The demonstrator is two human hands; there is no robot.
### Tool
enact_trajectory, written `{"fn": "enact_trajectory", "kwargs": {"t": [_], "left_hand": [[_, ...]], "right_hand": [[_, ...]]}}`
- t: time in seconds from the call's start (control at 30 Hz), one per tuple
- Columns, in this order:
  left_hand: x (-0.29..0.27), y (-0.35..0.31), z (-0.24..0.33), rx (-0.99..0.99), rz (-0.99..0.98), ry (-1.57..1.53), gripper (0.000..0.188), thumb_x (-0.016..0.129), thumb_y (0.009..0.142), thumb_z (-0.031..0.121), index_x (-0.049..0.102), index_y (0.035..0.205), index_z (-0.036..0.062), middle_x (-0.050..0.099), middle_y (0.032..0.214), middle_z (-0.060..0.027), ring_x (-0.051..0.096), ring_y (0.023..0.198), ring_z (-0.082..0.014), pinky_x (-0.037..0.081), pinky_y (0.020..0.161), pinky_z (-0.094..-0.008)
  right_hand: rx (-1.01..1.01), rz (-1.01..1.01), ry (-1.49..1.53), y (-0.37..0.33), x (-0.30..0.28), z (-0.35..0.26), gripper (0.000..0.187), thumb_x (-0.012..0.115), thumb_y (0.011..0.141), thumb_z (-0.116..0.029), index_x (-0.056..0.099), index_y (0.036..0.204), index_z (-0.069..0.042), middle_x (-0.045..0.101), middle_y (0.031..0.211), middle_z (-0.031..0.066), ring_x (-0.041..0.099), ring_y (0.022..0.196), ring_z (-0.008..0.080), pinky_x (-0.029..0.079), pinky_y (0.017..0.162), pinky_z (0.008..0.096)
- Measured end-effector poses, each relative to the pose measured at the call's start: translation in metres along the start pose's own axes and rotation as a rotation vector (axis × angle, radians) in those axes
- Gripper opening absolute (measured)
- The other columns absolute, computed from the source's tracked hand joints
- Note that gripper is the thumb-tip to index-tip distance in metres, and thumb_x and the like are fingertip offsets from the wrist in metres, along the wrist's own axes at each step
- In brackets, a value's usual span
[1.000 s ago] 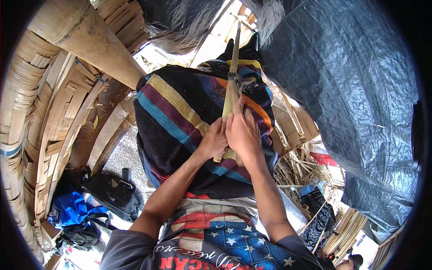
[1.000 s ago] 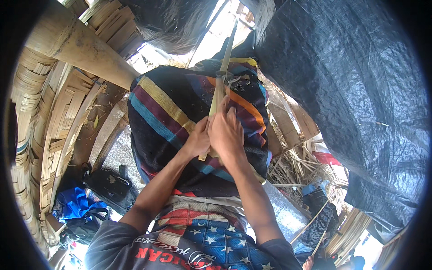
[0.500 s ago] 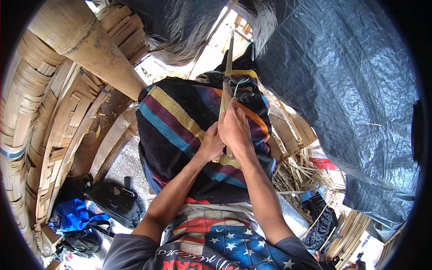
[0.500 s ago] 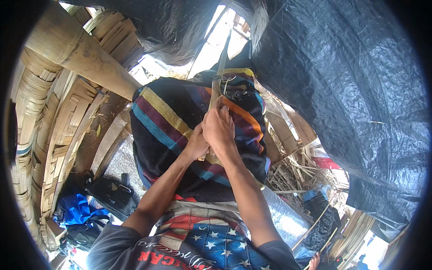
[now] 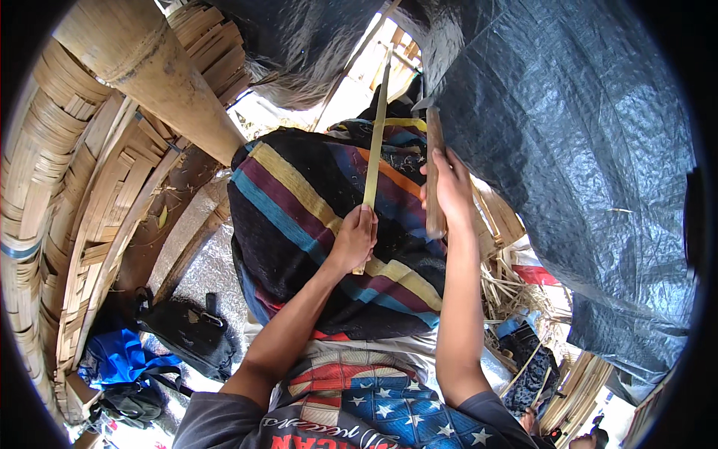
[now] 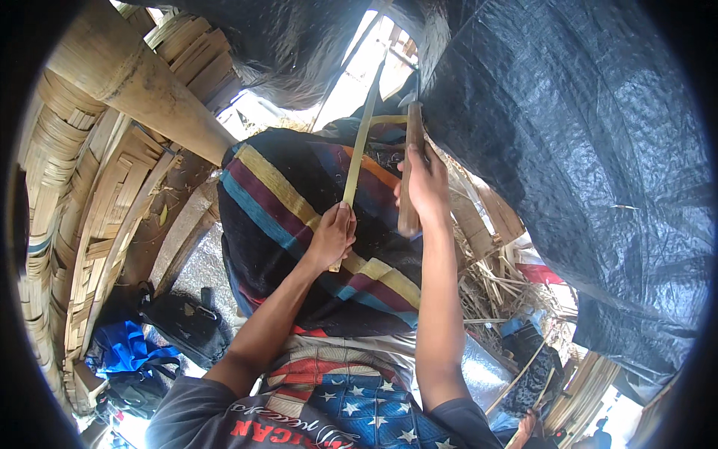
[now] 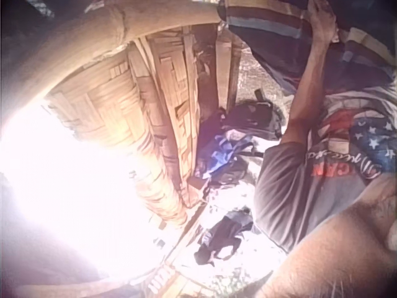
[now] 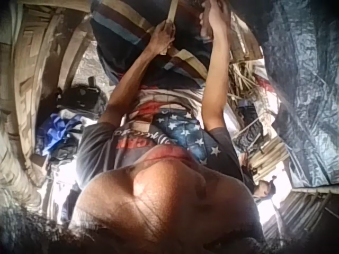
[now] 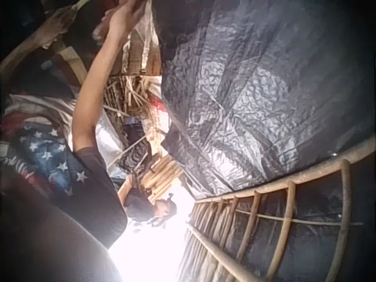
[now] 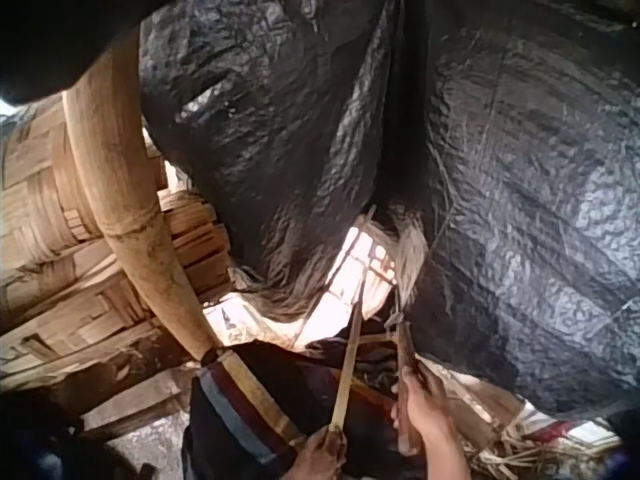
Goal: The person is using a curved knife to shave or peel a thin strip of bamboo.
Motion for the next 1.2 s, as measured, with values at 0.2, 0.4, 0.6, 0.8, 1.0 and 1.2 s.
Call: {"fn": "enact_trajectory", "kwargs": {"t": [0.2,0.4,0.6,0.8,1.0,1.2], "left_hand": [[0.003,0.001,0.005,0.000,-0.035,0.020,0.044,0.031,0.114,0.046,0.051,0.098,0.0099,0.045,0.061,0.0010,0.041,0.044,-0.0104,0.037,0.039,-0.0277],[0.000,0.004,0.009,0.017,-0.042,0.005,0.042,0.032,0.114,0.042,0.050,0.098,0.0083,0.045,0.061,-0.0007,0.041,0.044,-0.0106,0.035,0.039,-0.0269],[0.003,0.000,0.016,-0.010,-0.009,-0.073,0.041,0.032,0.114,0.039,0.052,0.104,0.0052,0.048,0.063,-0.0033,0.043,0.043,-0.0138,0.036,0.040,-0.0300],[-0.012,0.004,0.010,-0.040,-0.037,-0.210,0.039,0.034,0.113,0.039,0.053,0.110,0.0053,0.053,0.067,-0.0045,0.047,0.044,-0.0160,0.039,0.041,-0.0317],[0.001,-0.003,0.021,-0.018,-0.035,-0.235,0.034,0.038,0.114,0.036,0.052,0.111,0.0056,0.051,0.067,-0.0031,0.046,0.043,-0.0121,0.039,0.039,-0.0286],[-0.005,-0.004,0.024,-0.010,-0.066,-0.241,0.030,0.038,0.113,0.032,0.053,0.111,0.0062,0.054,0.068,-0.0041,0.049,0.043,-0.0137,0.041,0.037,-0.0290]], "right_hand": [[-0.030,0.042,-0.283,-0.048,-0.027,0.031,0.052,0.048,0.109,-0.041,0.051,0.143,-0.002,0.066,0.092,0.0140,0.062,0.052,0.0197,0.052,0.051,0.0360],[-0.494,-0.008,-0.937,-0.095,-0.038,0.033,0.061,0.069,0.095,-0.015,0.044,0.149,-0.004,0.058,0.120,0.0190,0.064,0.109,0.0418,0.051,0.088,0.0545],[-0.389,-0.105,-1.161,-0.107,-0.045,0.051,0.059,0.072,0.088,-0.007,0.045,0.140,-0.006,0.050,0.127,0.0180,0.065,0.107,0.0422,0.053,0.086,0.0541],[-0.160,-0.141,-0.959,-0.120,-0.055,0.050,0.047,0.066,0.099,-0.025,0.047,0.138,-0.005,0.066,0.113,0.0308,0.064,0.109,0.0491,0.048,0.093,0.0581],[-0.100,-0.121,-0.729,-0.126,-0.073,0.076,0.060,0.049,0.108,-0.049,0.049,0.142,0.000,0.061,0.130,0.0325,0.059,0.121,0.0502,0.046,0.102,0.0535],[0.024,-0.295,-0.604,-0.132,-0.068,0.090,0.048,0.050,0.109,-0.041,0.044,0.135,-0.001,0.063,0.118,0.0318,0.061,0.112,0.0503,0.047,0.093,0.0532]]}}
Point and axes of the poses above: each hand's wrist, its own y-axis towards the middle knuckle, its own x-axis out of the palm, z = x × y, the point moved 3 cm from there along y, towards the middle knuckle
